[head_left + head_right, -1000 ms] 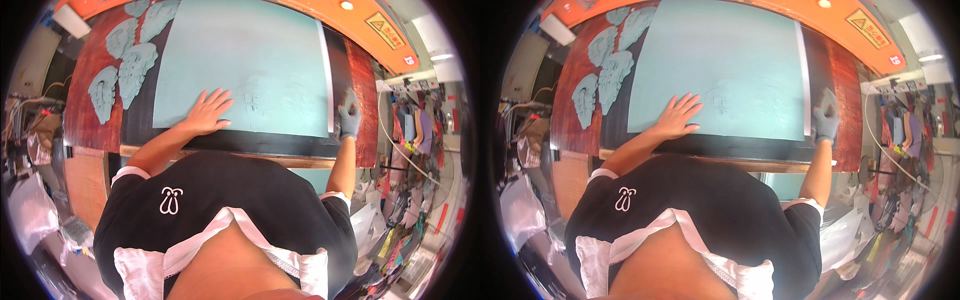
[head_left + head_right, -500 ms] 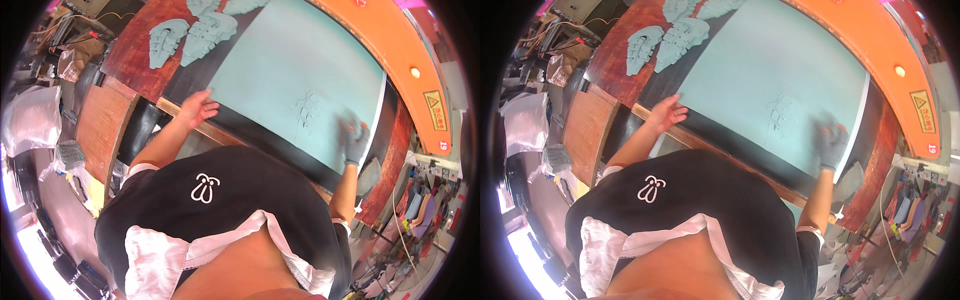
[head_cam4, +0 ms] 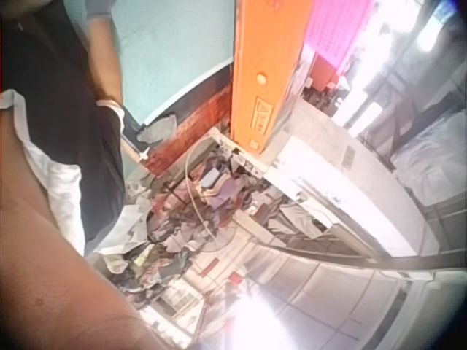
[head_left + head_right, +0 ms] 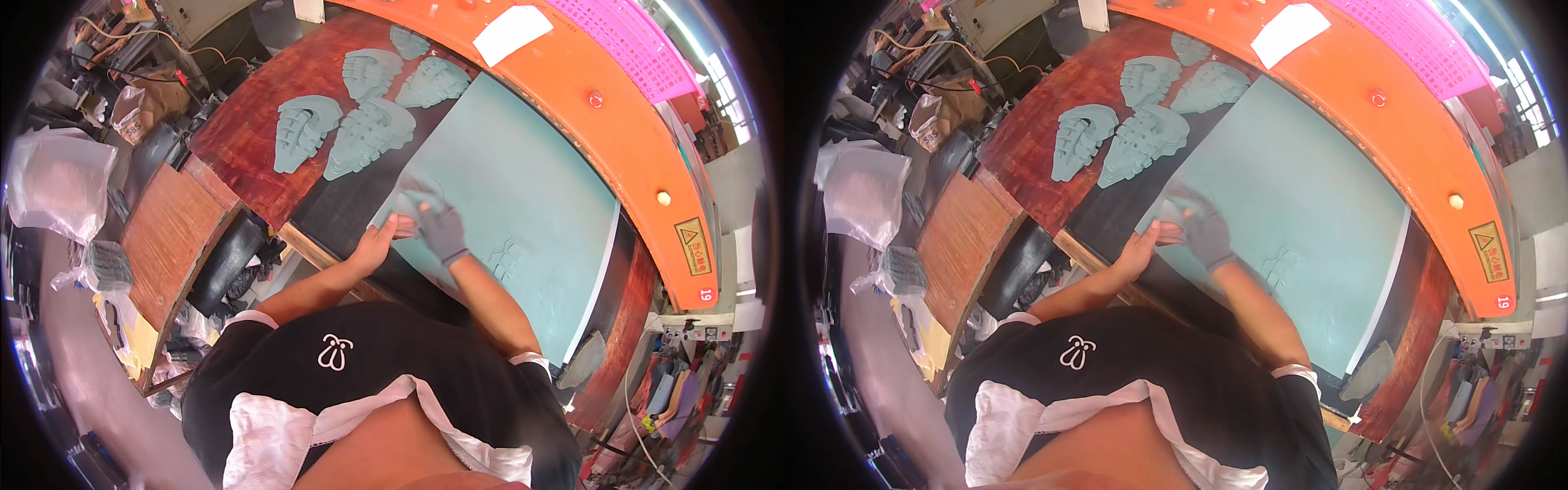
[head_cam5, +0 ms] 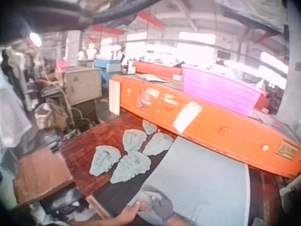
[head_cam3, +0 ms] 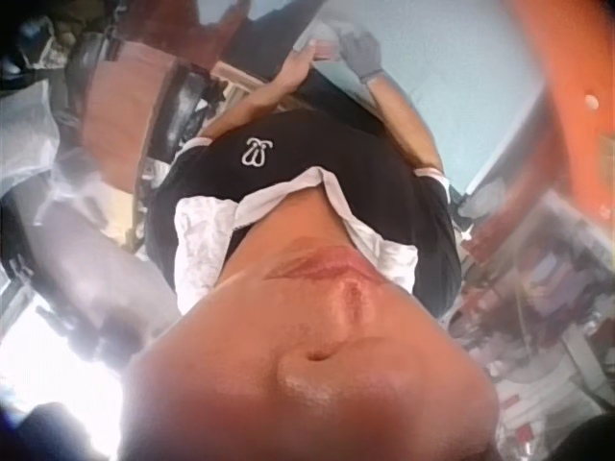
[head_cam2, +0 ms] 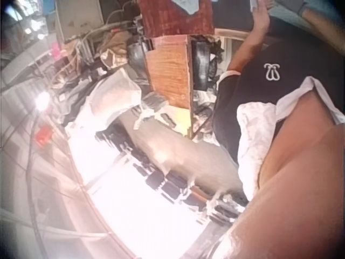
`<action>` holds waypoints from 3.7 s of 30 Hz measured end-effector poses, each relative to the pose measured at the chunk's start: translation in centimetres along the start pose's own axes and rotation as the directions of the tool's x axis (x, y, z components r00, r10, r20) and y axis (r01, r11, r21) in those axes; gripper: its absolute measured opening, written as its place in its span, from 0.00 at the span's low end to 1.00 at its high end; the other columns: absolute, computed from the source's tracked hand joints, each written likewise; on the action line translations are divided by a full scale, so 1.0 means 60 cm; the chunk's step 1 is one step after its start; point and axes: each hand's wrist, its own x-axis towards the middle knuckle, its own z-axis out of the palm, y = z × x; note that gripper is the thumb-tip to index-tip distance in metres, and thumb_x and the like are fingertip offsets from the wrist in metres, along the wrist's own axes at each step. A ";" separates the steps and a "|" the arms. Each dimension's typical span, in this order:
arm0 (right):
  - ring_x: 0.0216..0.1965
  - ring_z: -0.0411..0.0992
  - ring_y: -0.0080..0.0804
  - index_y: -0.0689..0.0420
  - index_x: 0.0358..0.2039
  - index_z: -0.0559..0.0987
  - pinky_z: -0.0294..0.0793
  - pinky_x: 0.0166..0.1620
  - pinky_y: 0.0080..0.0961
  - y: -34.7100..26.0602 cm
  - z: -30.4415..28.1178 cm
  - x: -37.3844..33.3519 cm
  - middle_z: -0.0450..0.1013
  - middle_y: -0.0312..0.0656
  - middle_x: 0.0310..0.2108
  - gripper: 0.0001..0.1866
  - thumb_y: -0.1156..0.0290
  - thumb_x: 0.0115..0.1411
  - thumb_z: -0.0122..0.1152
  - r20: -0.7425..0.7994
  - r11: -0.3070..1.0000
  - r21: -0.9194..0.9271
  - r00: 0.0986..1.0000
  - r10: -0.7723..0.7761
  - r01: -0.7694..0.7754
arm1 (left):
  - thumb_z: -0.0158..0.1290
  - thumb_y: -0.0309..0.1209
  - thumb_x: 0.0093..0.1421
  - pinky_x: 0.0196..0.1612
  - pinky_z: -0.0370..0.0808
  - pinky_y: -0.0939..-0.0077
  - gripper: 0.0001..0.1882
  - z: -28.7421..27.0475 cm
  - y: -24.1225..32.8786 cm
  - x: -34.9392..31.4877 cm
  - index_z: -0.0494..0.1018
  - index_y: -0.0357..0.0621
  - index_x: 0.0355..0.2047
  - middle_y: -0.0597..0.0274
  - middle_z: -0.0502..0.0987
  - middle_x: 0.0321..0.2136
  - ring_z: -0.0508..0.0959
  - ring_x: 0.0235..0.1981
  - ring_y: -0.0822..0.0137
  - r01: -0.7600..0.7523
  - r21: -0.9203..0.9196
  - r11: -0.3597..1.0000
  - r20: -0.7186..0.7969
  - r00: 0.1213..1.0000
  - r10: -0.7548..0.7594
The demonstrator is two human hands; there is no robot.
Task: The person rubs a light blue plastic sheet with a sanding stone, then handles multiple light blue plastic parts, stacking and inspecting them. The person also uses a green utility knife to trim edges on the parts.
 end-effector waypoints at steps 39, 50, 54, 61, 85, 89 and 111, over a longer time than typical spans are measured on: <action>0.56 0.64 0.50 0.60 0.53 0.69 0.64 0.57 0.36 0.032 -0.113 -0.158 0.64 0.57 0.54 0.22 0.70 0.58 0.57 0.116 0.947 -0.165 0.959 -0.258 0.275 | 0.39 0.45 0.68 0.53 0.66 0.69 0.27 0.089 -0.057 -0.019 0.56 0.44 0.62 0.65 0.65 0.56 0.67 0.54 0.70 0.395 -0.251 0.884 0.505 0.832 -0.229; 0.34 0.71 0.33 0.71 0.35 0.74 0.71 0.37 0.32 0.123 -0.376 0.057 0.73 0.45 0.30 0.27 0.53 0.58 0.55 -0.551 0.854 0.151 0.676 0.490 -0.497 | 0.44 0.49 0.63 0.46 0.70 0.67 0.23 0.047 -0.073 -0.018 0.74 0.42 0.45 0.59 0.74 0.44 0.71 0.48 0.67 0.286 -0.106 0.952 0.542 0.820 -0.186; 0.30 0.67 0.28 0.65 0.33 0.76 0.67 0.32 0.29 0.110 -0.468 0.148 0.70 0.40 0.26 0.21 0.55 0.57 0.55 -0.531 0.951 0.135 0.790 0.307 -0.279 | 0.40 0.42 0.66 0.47 0.71 0.66 0.20 0.050 -0.072 -0.007 0.70 0.38 0.47 0.57 0.74 0.44 0.71 0.48 0.66 0.244 -0.056 0.968 0.577 0.799 -0.168; 0.38 0.73 0.34 0.62 0.42 0.72 0.77 0.40 0.33 0.056 -0.540 0.188 0.71 0.44 0.38 0.15 0.68 0.56 0.56 -0.547 0.965 0.227 0.802 0.239 -0.133 | 0.36 0.37 0.68 0.51 0.67 0.64 0.19 0.051 -0.046 -0.021 0.66 0.37 0.50 0.54 0.73 0.45 0.70 0.49 0.63 0.426 -0.105 0.899 0.549 0.778 -0.304; 0.23 0.72 0.47 0.53 0.30 0.78 0.72 0.27 0.39 0.062 -0.309 -0.211 0.73 0.49 0.22 0.07 0.65 0.58 0.53 -0.216 0.715 -0.698 0.943 -0.253 0.031 | 0.46 0.44 0.65 0.50 0.67 0.61 0.25 0.230 -0.070 -0.135 0.59 0.46 0.58 0.61 0.64 0.56 0.66 0.55 0.63 0.724 -0.413 0.553 0.408 0.690 -0.599; 0.36 0.70 0.47 0.59 0.48 0.72 0.72 0.40 0.34 0.051 -0.228 -0.304 0.71 0.45 0.35 0.19 0.63 0.59 0.57 -0.001 0.733 -0.588 0.906 -0.424 0.342 | 0.43 0.46 0.66 0.53 0.66 0.65 0.25 0.252 -0.094 -0.113 0.60 0.45 0.56 0.61 0.69 0.51 0.71 0.50 0.63 0.618 -0.468 0.631 0.492 0.776 -0.395; 0.37 0.73 0.43 0.59 0.47 0.73 0.73 0.44 0.32 0.120 -0.273 -0.273 0.72 0.48 0.33 0.20 0.65 0.56 0.59 -0.020 0.874 0.380 0.942 0.336 -0.304 | 0.37 0.42 0.68 0.46 0.68 0.71 0.22 0.272 -0.098 -0.090 0.72 0.37 0.45 0.60 0.76 0.41 0.72 0.41 0.68 0.210 -0.200 0.957 0.430 0.896 -0.107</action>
